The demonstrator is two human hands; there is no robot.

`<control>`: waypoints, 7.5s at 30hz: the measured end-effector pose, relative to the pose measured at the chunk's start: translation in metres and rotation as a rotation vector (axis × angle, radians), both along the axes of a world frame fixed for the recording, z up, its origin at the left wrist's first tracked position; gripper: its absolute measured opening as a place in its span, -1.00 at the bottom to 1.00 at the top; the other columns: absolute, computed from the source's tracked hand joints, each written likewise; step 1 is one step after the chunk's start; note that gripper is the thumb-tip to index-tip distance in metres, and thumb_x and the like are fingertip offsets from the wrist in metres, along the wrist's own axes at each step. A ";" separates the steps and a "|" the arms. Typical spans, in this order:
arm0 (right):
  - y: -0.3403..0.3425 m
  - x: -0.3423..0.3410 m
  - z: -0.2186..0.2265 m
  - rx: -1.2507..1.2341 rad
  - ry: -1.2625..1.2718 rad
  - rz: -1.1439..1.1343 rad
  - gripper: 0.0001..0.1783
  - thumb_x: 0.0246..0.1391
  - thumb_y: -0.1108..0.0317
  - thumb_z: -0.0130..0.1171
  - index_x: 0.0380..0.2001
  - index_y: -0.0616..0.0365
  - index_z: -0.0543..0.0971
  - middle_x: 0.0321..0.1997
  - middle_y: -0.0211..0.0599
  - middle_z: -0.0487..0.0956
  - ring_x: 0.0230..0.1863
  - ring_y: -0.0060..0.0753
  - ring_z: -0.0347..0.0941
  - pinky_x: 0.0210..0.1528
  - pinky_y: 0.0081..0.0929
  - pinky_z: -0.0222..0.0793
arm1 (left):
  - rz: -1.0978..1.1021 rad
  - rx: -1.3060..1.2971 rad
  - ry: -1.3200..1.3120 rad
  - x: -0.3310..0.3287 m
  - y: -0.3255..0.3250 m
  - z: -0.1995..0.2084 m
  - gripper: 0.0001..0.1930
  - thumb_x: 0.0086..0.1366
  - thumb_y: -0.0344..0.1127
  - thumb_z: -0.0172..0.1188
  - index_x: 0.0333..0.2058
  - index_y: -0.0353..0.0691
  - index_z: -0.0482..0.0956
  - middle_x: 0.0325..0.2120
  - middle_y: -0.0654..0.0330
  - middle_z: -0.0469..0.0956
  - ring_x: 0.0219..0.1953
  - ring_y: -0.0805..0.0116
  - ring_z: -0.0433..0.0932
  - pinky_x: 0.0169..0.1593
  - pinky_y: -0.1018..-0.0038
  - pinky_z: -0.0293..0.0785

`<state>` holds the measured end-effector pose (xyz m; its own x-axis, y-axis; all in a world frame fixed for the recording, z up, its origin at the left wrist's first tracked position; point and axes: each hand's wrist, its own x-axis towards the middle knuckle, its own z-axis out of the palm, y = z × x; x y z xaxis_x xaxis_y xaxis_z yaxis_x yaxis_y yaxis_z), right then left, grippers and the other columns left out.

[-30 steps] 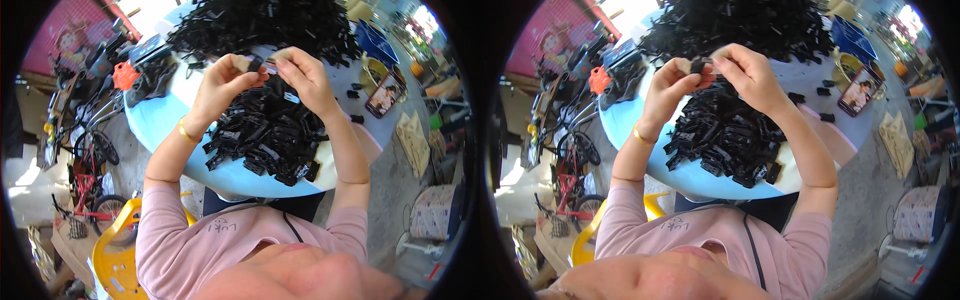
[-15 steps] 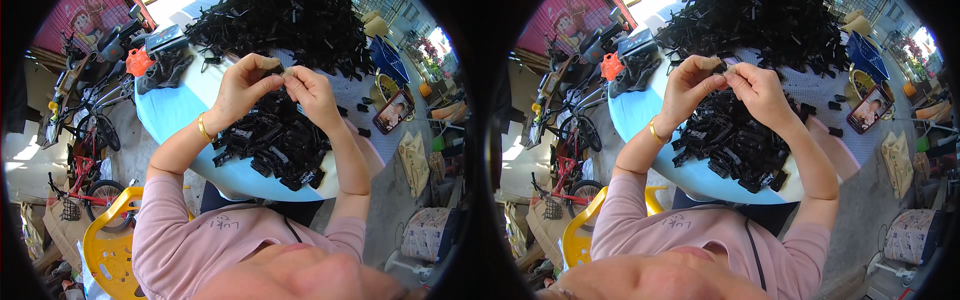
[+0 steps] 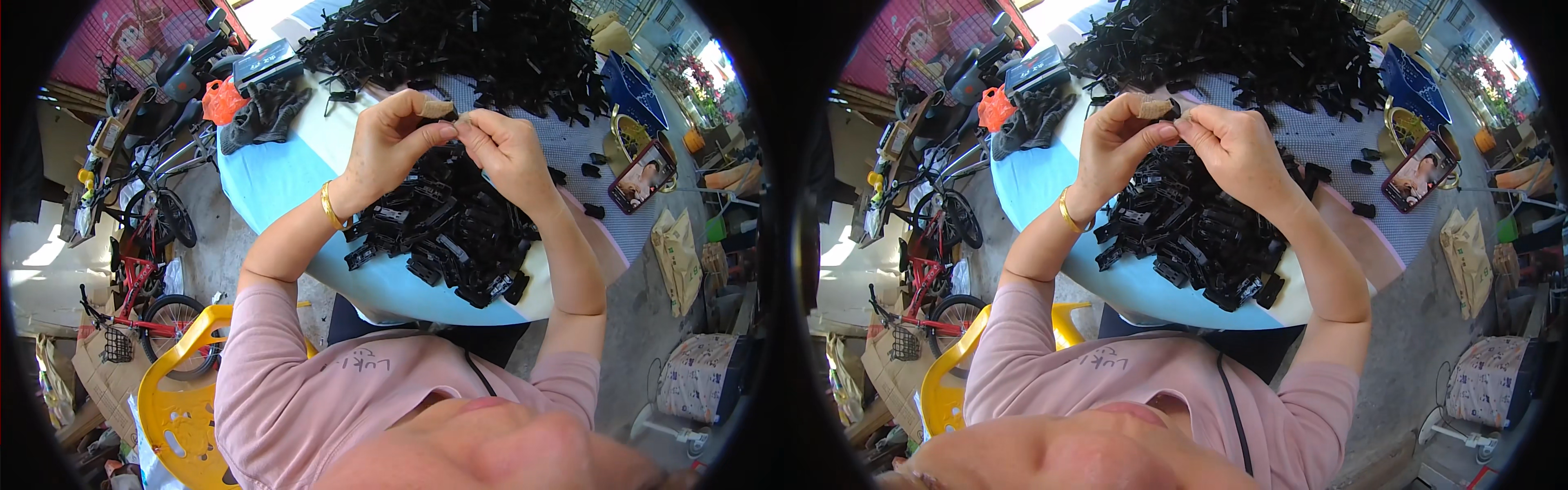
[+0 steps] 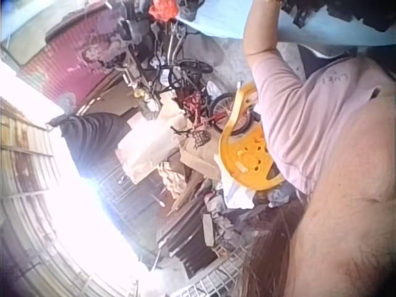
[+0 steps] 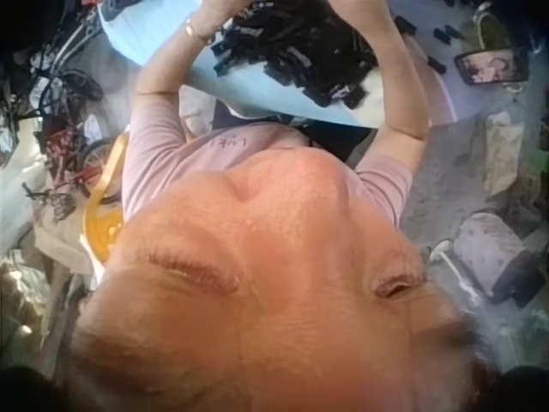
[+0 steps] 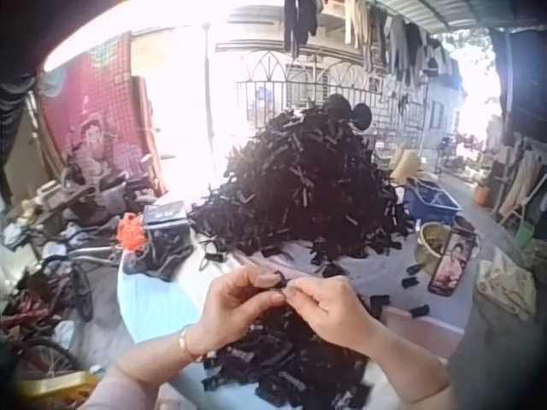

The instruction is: Manually assemble small black plastic clips by attaching component pieces to them.

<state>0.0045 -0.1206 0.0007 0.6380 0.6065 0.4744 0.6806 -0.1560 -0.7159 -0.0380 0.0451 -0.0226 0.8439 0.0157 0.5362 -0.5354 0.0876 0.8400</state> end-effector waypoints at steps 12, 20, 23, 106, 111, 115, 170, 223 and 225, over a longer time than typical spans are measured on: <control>-0.005 0.002 0.004 -0.030 0.077 0.043 -0.76 0.14 0.31 -0.02 -0.46 0.25 0.50 -0.71 -0.54 0.33 -0.64 -0.75 0.16 -0.62 -0.70 0.05 | 0.349 0.418 -0.364 0.004 0.001 0.001 -0.82 -0.04 -0.53 0.30 -0.42 -0.35 0.51 -0.43 0.15 0.53 -0.38 0.44 0.53 -0.31 0.60 0.49; -0.050 0.090 -0.014 -0.088 0.025 -0.317 -0.65 -0.07 0.17 0.22 -0.32 0.25 0.57 -0.50 -0.38 0.55 -0.46 -0.65 0.40 -0.39 -0.69 0.29 | -0.019 0.092 0.121 0.011 0.002 -0.002 -0.74 0.23 -0.47 0.03 -0.11 -0.41 0.38 -0.25 0.14 0.50 -0.24 0.40 0.52 -0.11 0.50 0.47; -0.058 0.120 -0.057 -0.389 -0.117 -0.585 -0.58 -0.20 0.05 0.27 -0.35 0.16 0.60 -0.46 -0.18 0.58 -0.38 -0.35 0.51 -0.27 -0.45 0.39 | -0.116 0.051 0.201 0.013 0.001 -0.004 -0.77 0.20 -0.54 -0.01 -0.14 -0.41 0.39 -0.26 0.15 0.50 -0.27 0.41 0.53 -0.10 0.50 0.46; 0.006 -0.010 -0.003 0.087 0.130 -0.028 -0.82 0.13 0.40 -0.02 -0.33 0.28 0.52 -0.68 -0.60 0.29 -0.64 -0.79 0.13 -0.62 -0.76 0.03 | 0.078 0.114 -0.069 0.007 0.007 -0.008 -0.76 0.01 -0.51 0.28 -0.30 -0.33 0.50 -0.51 0.32 0.53 -0.49 0.70 0.43 -0.39 0.72 0.40; 0.005 -0.007 -0.006 0.094 0.093 -0.038 -0.82 0.13 0.38 -0.01 -0.38 0.27 0.52 -0.69 -0.60 0.29 -0.65 -0.80 0.12 -0.63 -0.76 0.01 | 0.183 0.079 -0.188 0.007 -0.005 -0.012 -0.80 0.01 -0.49 0.29 -0.34 -0.32 0.52 -0.58 0.37 0.49 -0.57 0.74 0.35 -0.50 0.75 0.30; 0.002 -0.002 -0.007 0.056 0.048 -0.087 -0.82 0.13 0.39 -0.01 -0.40 0.28 0.52 -0.69 -0.61 0.29 -0.65 -0.80 0.12 -0.63 -0.76 0.01 | 0.155 0.148 -0.124 0.008 0.000 -0.008 -0.77 -0.01 -0.49 0.30 -0.32 -0.32 0.52 -0.55 0.35 0.51 -0.58 0.74 0.33 -0.51 0.76 0.29; -0.008 -0.002 0.005 0.116 0.105 0.006 -0.85 0.12 0.39 -0.01 -0.36 0.23 0.49 -0.65 -0.60 0.31 -0.62 -0.81 0.12 -0.58 -0.77 0.05 | -0.149 -0.031 0.122 -0.002 0.001 0.006 -0.75 0.17 -0.57 0.06 -0.16 -0.37 0.32 -0.32 0.16 0.49 -0.34 0.46 0.52 -0.22 0.57 0.50; -0.047 0.074 -0.003 0.098 -0.006 -0.011 -0.67 -0.13 0.59 0.20 -0.20 0.18 0.54 -0.48 -0.55 0.53 -0.44 -0.84 0.36 -0.39 -0.81 0.28 | -0.320 -0.112 0.263 0.028 0.018 0.001 -0.43 0.24 -0.17 0.06 0.11 -0.38 0.14 -0.01 0.01 0.34 -0.05 0.18 0.45 0.05 0.37 0.37; -0.036 0.055 0.004 0.062 0.011 0.092 -0.67 -0.15 0.61 0.21 -0.21 0.19 0.54 -0.47 -0.54 0.52 -0.46 -0.84 0.37 -0.39 -0.84 0.28 | -0.483 -0.169 0.290 0.025 0.020 0.002 -0.40 0.23 -0.16 0.07 0.13 -0.37 0.11 0.00 0.01 0.34 -0.04 0.14 0.44 0.06 0.34 0.36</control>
<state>0.0597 -0.1567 0.0051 0.5864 0.6323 0.5064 0.6821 -0.0482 -0.7297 -0.0128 0.0652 -0.0208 0.8885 -0.3419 0.3060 -0.1520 0.4098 0.8994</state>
